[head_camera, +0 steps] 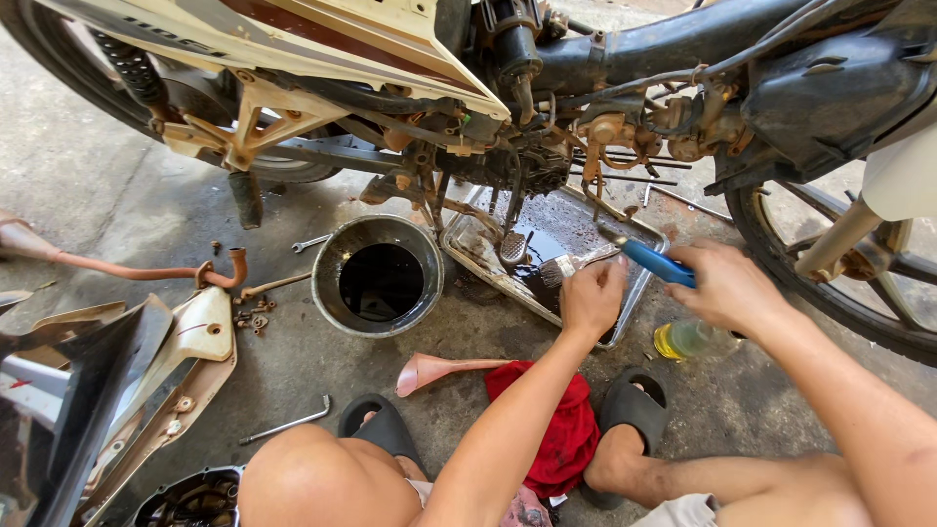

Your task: The person works on the underside of a motorcycle, using a wrench and a screwdriver to loosen and tighten bolts on the engine area. A metal tray and a bucket are positioned below to catch draining fluids.

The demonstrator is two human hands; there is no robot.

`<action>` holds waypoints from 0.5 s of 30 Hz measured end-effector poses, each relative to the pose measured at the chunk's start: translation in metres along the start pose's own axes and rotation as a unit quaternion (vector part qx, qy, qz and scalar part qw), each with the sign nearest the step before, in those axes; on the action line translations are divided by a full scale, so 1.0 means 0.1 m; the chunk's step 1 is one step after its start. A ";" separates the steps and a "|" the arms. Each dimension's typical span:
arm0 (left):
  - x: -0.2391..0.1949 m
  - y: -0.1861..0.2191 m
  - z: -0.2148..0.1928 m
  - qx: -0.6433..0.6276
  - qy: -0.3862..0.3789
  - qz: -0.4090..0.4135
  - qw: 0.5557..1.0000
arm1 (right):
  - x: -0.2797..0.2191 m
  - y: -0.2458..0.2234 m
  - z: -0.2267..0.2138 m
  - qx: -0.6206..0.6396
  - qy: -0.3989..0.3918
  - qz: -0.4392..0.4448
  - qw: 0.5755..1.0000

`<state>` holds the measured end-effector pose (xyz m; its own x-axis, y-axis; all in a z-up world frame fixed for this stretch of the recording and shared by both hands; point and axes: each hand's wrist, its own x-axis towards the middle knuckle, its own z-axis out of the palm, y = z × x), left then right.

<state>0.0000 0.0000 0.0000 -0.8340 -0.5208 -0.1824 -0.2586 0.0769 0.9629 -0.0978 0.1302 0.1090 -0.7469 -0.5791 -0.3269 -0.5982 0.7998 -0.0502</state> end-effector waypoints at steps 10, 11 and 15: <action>0.75 -0.20 0.20 -0.509 -0.059 -0.192 0.837 | 0.43 -0.57 0.02 -0.132 0.092 -0.037 0.986; 0.80 -0.19 0.17 -0.521 -0.055 -0.176 0.833 | 0.50 -0.56 0.07 -0.117 0.126 -0.040 0.984; 1.06 -0.13 0.20 -0.567 -0.017 -0.156 0.808 | 0.63 -0.75 0.02 -0.165 0.215 -0.036 0.962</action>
<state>-0.0943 -0.0395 -0.0361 -0.8323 -0.3386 -0.4389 0.1382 -0.8935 0.4273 -0.0993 0.0346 0.0902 -0.7087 -0.6997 0.0903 -0.6596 0.7026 0.2671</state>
